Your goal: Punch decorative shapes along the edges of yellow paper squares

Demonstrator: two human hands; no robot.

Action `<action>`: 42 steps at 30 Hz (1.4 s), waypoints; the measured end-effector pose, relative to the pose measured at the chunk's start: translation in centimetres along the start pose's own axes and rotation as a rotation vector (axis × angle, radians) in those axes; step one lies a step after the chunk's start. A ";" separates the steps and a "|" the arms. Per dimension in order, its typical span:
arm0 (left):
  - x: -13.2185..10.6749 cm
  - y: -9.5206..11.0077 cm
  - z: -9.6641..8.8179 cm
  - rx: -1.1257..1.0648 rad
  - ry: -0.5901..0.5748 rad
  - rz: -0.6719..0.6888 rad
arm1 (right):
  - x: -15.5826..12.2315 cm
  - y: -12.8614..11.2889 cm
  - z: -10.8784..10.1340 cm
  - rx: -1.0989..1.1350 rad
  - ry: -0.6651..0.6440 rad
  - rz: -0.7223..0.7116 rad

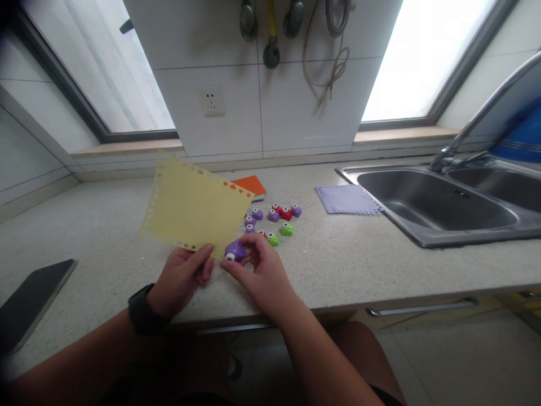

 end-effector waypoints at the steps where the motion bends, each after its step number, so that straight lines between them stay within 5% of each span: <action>1: 0.0 0.0 0.0 0.006 0.002 0.003 | 0.0 0.0 0.0 0.030 0.002 0.031; 13: -0.7 0.8 0.3 0.229 0.057 0.063 | 0.4 -0.2 0.2 0.296 0.002 0.145; 33: -1.2 1.1 0.3 0.515 0.214 0.130 | 0.3 -0.3 0.0 0.200 0.011 0.102; 42: -1.3 1.4 0.6 0.478 0.176 0.172 | 0.4 -0.4 0.1 0.260 -0.041 0.155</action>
Point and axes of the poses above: each hand's wrist, its own x-axis towards the middle knuckle, its own z-axis out of the palm, y = z × x, the point moved 1 cm from there along x, towards the middle knuckle, and after that the axes turned 7 degrees about -z, right-handed, at the moved point
